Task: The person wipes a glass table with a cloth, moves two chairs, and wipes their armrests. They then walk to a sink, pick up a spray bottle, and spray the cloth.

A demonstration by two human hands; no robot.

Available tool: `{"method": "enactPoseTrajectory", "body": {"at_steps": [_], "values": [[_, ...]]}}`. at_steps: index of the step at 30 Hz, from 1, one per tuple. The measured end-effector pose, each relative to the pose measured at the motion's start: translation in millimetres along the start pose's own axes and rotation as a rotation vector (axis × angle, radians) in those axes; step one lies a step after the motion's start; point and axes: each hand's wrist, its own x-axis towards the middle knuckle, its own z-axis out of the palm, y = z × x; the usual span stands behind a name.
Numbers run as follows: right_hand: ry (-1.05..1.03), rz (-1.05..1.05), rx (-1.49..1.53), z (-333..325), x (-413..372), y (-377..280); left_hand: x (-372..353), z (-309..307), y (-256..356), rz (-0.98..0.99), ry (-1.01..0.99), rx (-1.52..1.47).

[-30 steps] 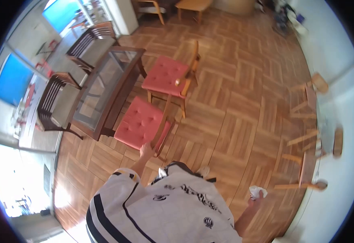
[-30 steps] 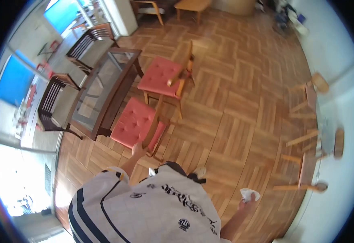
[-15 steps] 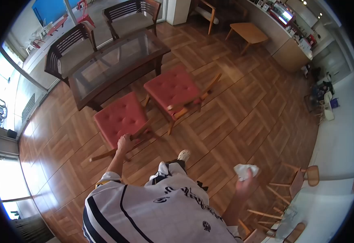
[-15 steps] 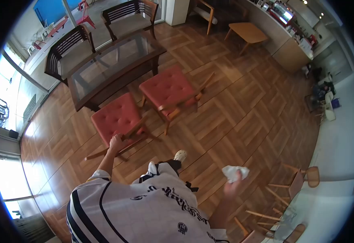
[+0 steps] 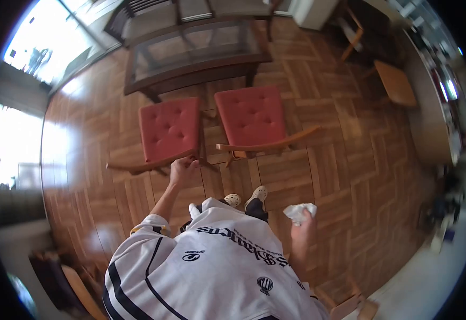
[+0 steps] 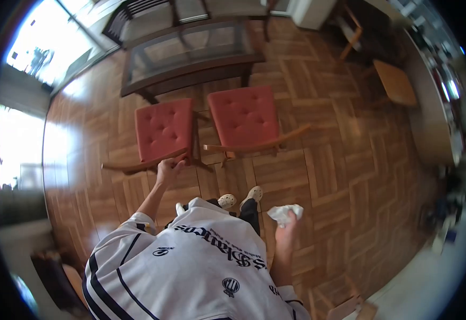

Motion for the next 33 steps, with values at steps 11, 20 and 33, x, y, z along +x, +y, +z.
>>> {"method": "enactPoseTrajectory", "body": {"at_steps": [11,20,33], "values": [[-0.756,0.655,0.22,263.0,41.3,-55.4,-80.6,-101.2,-136.6,-0.791,0.774,-0.906],[-0.44,0.928,0.048,458.1,-30.1,36.9,50.7,-222.4,-265.3,-0.981,0.607,-1.149],[-0.401,0.7,-0.233,554.2,-31.0,26.0,79.3,-248.6,-295.9,-1.082,0.606,-1.075]]}}
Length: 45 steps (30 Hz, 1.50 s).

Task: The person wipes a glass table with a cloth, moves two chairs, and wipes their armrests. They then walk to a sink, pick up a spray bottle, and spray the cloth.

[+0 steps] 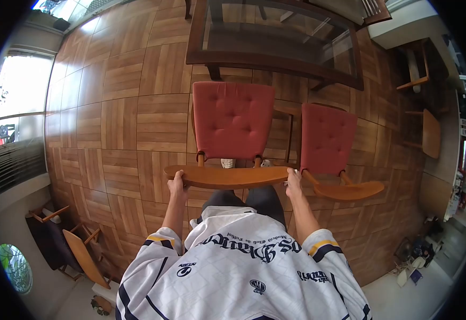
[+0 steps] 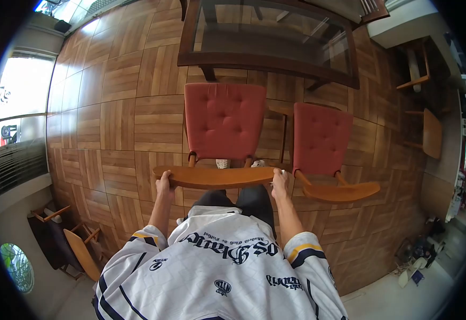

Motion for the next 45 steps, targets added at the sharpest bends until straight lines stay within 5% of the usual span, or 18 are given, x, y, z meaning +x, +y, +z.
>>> {"method": "enactPoseTrajectory", "body": {"at_steps": [5,6,7,8,9,11,12,14,18,24,26,29,33,34,35,38,41,45], "values": [[-0.025,-0.003,-0.44,14.7,2.2,-45.2,17.7,1.5,25.8,-0.036,-0.058,0.051],[0.267,-0.422,-0.786,0.3,37.2,-14.1,17.4,1.7,32.5,-0.035,-0.068,0.056],[0.278,-0.629,-0.823,1.5,30.1,-35.9,3.8,10.4,47.6,0.01,0.002,0.087],[0.217,-0.511,-0.889,27.8,-21.3,-96.8,-11.1,20.1,63.9,0.052,0.082,0.115],[0.27,-0.937,-0.981,15.1,7.6,-84.0,-12.5,20.8,75.4,0.139,0.136,0.078],[-0.036,-1.058,-1.001,54.6,-27.6,-123.2,27.3,10.9,66.1,0.376,0.221,0.171],[-0.171,-1.051,-1.17,68.5,-31.4,-125.0,59.3,-0.6,52.1,0.536,0.249,0.283],[-0.435,-0.953,-1.527,84.7,-24.2,-109.0,53.4,7.1,55.8,0.479,0.268,0.238],[-0.513,-0.576,-1.732,101.0,-17.3,-84.1,60.9,11.6,45.5,0.49,0.289,0.028],[-1.114,-0.675,-1.74,222.4,-32.7,2.3,56.9,8.7,43.3,0.473,0.182,-0.121],[-0.968,-0.641,-1.485,296.4,-62.9,47.0,61.5,10.0,47.9,0.507,0.168,-0.116],[-1.108,-0.729,-0.939,385.8,-85.9,55.7,57.9,6.3,42.4,0.518,0.169,-0.093],[-1.019,-0.606,-1.501,358.1,-34.2,65.5,51.0,12.1,54.2,0.468,0.148,-0.128],[-1.104,-0.803,-1.601,331.8,-7.1,65.7,50.0,13.1,56.3,0.465,0.141,-0.13],[-1.02,-0.578,-1.654,326.1,-3.1,59.4,49.7,15.2,57.2,0.461,0.133,-0.129],[-0.891,-0.465,-1.582,375.1,-54.6,58.9,57.6,4.7,47.9,0.488,0.093,-0.155],[-1.063,-0.777,-1.304,404.4,-84.3,72.2,65.2,3.1,41.8,0.484,0.052,-0.183],[-0.885,-0.567,-1.632,283.6,-9.1,55.4,45.4,20.1,59.2,0.436,0.106,-0.074]]}}
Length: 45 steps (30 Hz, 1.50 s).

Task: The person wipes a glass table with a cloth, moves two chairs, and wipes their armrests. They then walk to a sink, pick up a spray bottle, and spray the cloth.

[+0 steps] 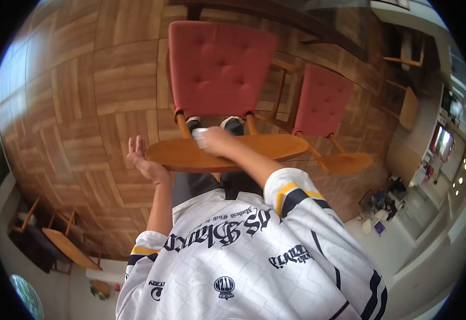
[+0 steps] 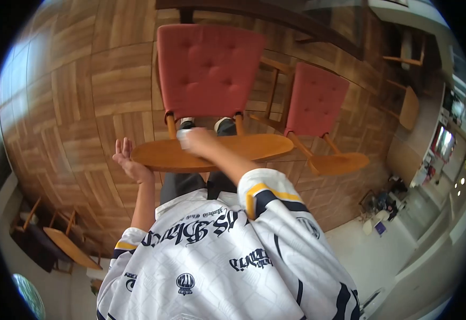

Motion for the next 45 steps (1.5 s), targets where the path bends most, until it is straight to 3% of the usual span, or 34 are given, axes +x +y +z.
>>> {"method": "enactPoseTrajectory", "body": {"at_steps": [2,3,4,7,8,9,10,12,15,16,18,20,21,22,23,24,25,26,28,29,31,32,33,37,39,42,43,44,45], "values": [[-0.13,0.348,-0.084,-29.9,-46.7,88.1,2.5,-2.2,-4.2,0.013,-0.054,-0.011],[-0.15,0.39,-0.165,-66.5,-73.9,103.9,5.1,-4.0,-5.7,0.021,-0.071,-0.012],[-0.137,0.442,-0.253,-46.8,-81.2,166.7,6.7,-3.3,-4.7,0.013,-0.074,-0.009],[-0.208,0.397,-0.225,-46.0,-81.7,168.2,4.7,-6.5,-3.7,-0.013,-0.108,0.016],[-0.081,0.379,-0.156,-56.7,-83.6,117.7,7.1,-8.2,-7.1,-0.007,-0.114,0.01],[-0.195,0.257,-0.205,-59.5,-78.4,79.0,9.4,-11.0,-9.8,0.0,-0.115,0.001],[-0.048,0.236,-0.077,-51.3,-84.9,60.6,11.9,-13.5,-12.0,-0.007,-0.111,-0.01],[0.072,0.315,-0.032,-45.5,-104.9,69.7,14.4,-15.6,-13.9,-0.028,-0.128,-0.029],[0.071,0.53,-0.149,-96.9,-163.9,110.7,12.0,-14.0,-10.2,-0.04,-0.153,-0.055],[0.156,0.578,-0.188,-98.7,-179.3,129.7,13.4,-15.8,-10.3,-0.03,-0.161,-0.051],[0.128,0.681,-0.189,-98.2,-177.8,120.5,21.8,-20.7,-16.7,0.005,-0.19,-0.038],[0.122,0.293,-0.227,-43.5,-132.4,119.7,26.8,-24.6,-21.8,0.03,-0.21,-0.009],[0.054,0.177,-0.228,-48.0,-121.0,67.9,26.7,-26.1,-22.4,0.034,-0.217,-0.009],[0.117,0.047,-0.201,11.7,-63.8,56.9,25.5,-25.5,-20.6,0.004,-0.208,-0.02],[0.058,0.024,-0.092,-20.0,-68.6,-13.9,24.0,-25.1,-19.2,-0.026,-0.199,-0.029],[0.189,-0.058,0.102,-2.3,-47.6,-45.4,23.8,-23.5,-18.9,-0.055,-0.188,-0.041],[0.21,-0.142,0.052,-37.3,-70.6,-88.3,26.6,-25.8,-21.7,-0.066,-0.202,-0.016],[0.328,-0.196,0.137,-22.9,-65.4,-97.1,31.3,-31.4,-22.8,-0.053,-0.265,0.088],[0.263,-0.249,0.113,-46.7,-103.1,-87.1,43.7,-40.9,-19.5,-0.022,-0.387,0.305],[0.36,-0.264,0.141,-38.9,-115.5,-57.2,39.6,-41.8,-3.9,-0.082,-0.429,0.433],[0.389,-0.056,-0.216,-0.1,-112.0,33.7,64.3,-56.6,-7.4,-0.007,-0.661,0.523],[0.393,0.155,-0.254,-20.3,-138.4,42.9,72.3,-57.6,-8.7,0.03,-0.769,0.564],[0.366,0.223,-0.245,-38.5,-154.0,46.6,66.6,-55.1,8.3,0.086,-0.848,0.65],[0.301,0.056,-0.21,-23.2,-101.9,-35.4,67.1,-44.0,30.3,0.124,-1.057,0.776],[0.433,-0.064,-0.06,-5.8,-77.7,-98.0,69.3,-36.2,33.1,0.119,-1.16,0.849],[0.551,-0.059,0.176,13.4,-83.4,-118.7,73.9,-30.4,42.2,0.893,-1.298,1.223],[0.407,-0.033,0.244,-15.4,-126.7,-111.2,74.7,-36.2,44.8,1.157,-1.345,1.341],[0.589,-0.07,0.145,1.0,-132.0,-79.5,73.2,-38.0,48.5,1.022,-1.397,1.463],[0.623,0.12,0.041,16.9,-132.0,-40.4,69.6,-27.3,50.8,0.892,-1.431,1.567]]}}
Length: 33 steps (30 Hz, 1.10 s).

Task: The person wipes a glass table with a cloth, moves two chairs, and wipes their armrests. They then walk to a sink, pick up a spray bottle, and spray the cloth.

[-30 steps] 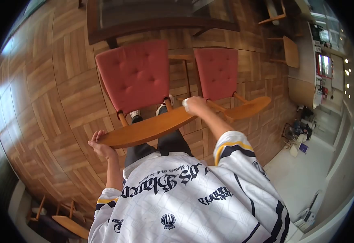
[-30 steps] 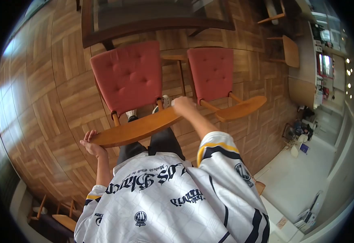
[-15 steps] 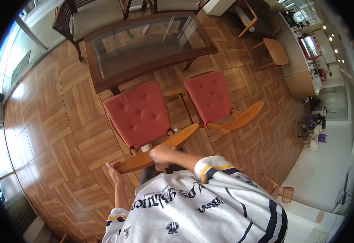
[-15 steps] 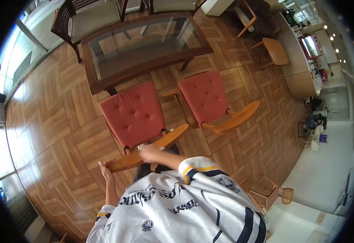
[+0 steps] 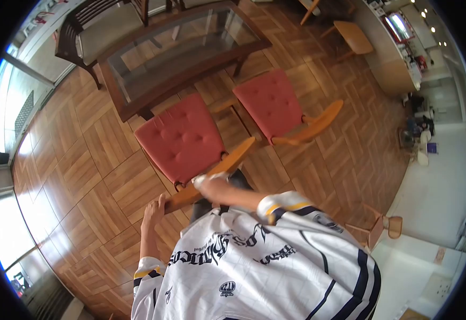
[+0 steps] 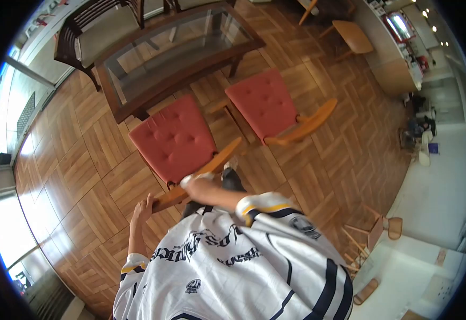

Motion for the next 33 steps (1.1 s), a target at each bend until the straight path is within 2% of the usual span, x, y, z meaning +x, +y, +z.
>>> {"method": "enactPoseTrajectory", "body": {"at_steps": [1,2,3,5,7,9,10,11,13,14,15,17,18,20,21,22,23,24,25,27,30,31,32,33], "values": [[0.006,0.136,-0.01,-35.6,-16.9,24.2,1.1,-10.6,18.3,-0.027,-0.05,-0.003],[0.146,0.309,-0.015,-70.7,-33.3,44.7,2.0,-21.7,37.1,-0.054,-0.101,-0.005],[0.132,0.324,-0.011,-104.1,-43.3,66.7,6.2,-15.8,48.5,-0.022,-0.128,-0.04],[0.502,0.29,-0.166,-94.5,-42.2,115.2,15.7,-20.2,75.1,0.0,-0.17,-0.133],[0.386,0.418,-0.117,-68.1,-30.5,105.1,16.7,-43.1,125.5,-0.009,-0.238,-0.262],[0.186,0.461,-0.042,-56.0,-23.7,59.1,51.8,17.2,112.8,0.072,-0.199,-0.198],[0.172,0.269,-0.092,-45.4,-25.6,45.9,33.5,-22.5,153.3,0.11,-0.11,-0.358],[0.152,0.09,-0.143,-39.5,-26.1,39.5,36.6,-22.2,159.4,0.158,-0.055,-0.415],[-0.085,0.157,-0.25,-61.1,-15.4,46.1,41.5,-16.3,164.7,0.265,0.035,-0.53],[-0.135,0.226,-0.327,-89.0,-11.8,49.2,37.1,-26.1,171.8,0.173,0.008,-0.589],[-0.116,0.286,-0.354,-101.9,-8.3,66.5,32.7,-27.3,167.9,0.161,0.042,-0.615],[-0.063,0.342,-0.465,-99.0,9.2,113.9,23.9,-28.8,158.0,0.139,0.105,-0.673],[-0.105,0.311,-0.465,-92.6,14.8,113.5,6.5,-52.4,167.9,0.003,0.059,-0.82],[-0.242,0.199,-0.43,-59.6,37.6,100.0,0.5,-37.9,140.4,0.009,0.206,-0.903],[-0.4,0.068,-0.391,-62.2,40.4,58.3,-4.2,-31.4,127.0,0.014,0.277,-0.944],[-0.44,-0.007,-0.297,-22.4,54.4,37.9,-16.1,-36.8,122.0,-0.022,0.306,-1.03],[-0.42,-0.076,-0.144,5.9,61.4,12.5,-27.4,-42.9,116.4,-0.057,0.334,-1.114],[-0.363,-0.101,-0.06,5.1,59.0,-16.9,-33.7,-39.2,102.0,-0.11,0.371,-1.167],[-0.348,-0.102,0.028,32.2,70.2,-16.1,-43.3,-31.9,88.7,-0.168,0.406,-1.22],[-0.44,-0.141,0.03,17.7,76.9,2.9,-66.9,-26.6,69.6,-0.183,0.488,-1.308],[-0.638,0.06,-0.296,4.0,94.1,101.4,-101.9,-11.3,43.5,-0.278,0.63,-1.264],[-0.665,0.294,-0.392,-6.6,101.4,121.3,-112.5,-11.3,40.3,-0.323,0.651,-1.266],[-0.749,0.437,-0.421,-13.4,111.7,129.7,-127.0,-13.7,39.9,-0.372,0.666,-1.266],[-0.766,0.378,-0.375,0.8,119.3,127.5,-136.9,-13.1,40.5,-0.423,0.674,-1.262]]}}
